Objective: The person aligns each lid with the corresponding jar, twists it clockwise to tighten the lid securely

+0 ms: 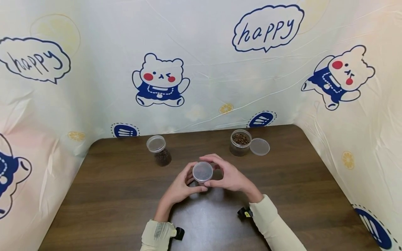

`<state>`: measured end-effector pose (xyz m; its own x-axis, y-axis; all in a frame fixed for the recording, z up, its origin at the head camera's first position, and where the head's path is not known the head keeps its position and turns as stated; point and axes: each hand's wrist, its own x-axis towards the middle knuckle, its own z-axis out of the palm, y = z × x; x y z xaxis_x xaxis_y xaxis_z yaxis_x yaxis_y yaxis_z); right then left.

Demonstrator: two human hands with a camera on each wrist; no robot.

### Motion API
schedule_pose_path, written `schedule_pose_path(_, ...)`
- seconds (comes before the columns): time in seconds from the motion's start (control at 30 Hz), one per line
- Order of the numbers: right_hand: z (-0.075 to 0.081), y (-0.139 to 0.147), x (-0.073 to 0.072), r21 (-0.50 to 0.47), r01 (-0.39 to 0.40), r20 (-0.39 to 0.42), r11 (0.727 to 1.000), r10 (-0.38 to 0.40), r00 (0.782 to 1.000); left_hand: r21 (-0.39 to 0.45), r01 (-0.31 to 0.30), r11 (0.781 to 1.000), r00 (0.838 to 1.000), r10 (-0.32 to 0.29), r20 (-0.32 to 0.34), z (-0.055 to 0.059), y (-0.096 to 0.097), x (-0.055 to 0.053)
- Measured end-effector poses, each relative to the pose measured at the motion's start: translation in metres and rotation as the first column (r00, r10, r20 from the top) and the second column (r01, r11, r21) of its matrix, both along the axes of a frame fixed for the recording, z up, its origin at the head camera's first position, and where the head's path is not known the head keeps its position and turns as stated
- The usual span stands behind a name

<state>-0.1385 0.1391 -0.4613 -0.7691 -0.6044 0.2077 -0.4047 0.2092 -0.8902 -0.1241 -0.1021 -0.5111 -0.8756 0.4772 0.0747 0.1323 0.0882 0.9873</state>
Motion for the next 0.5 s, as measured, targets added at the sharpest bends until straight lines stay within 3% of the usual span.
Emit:
schedule_pose_path(0.3,-0.001,-0.011,0.005,0.033,0.121,-0.041,0.992,-0.120,0.992,0.007,0.004,1.000,1.000,-0.004,0.014,-0.001,0.000,-0.001)
schedule_pose_path(0.5,0.001,-0.005,0.005,0.063,0.067,-0.027,0.996,-0.065,0.998,-0.021,-0.004,1.000,1.000,0.004,0.008,-0.001,0.000,-0.001)
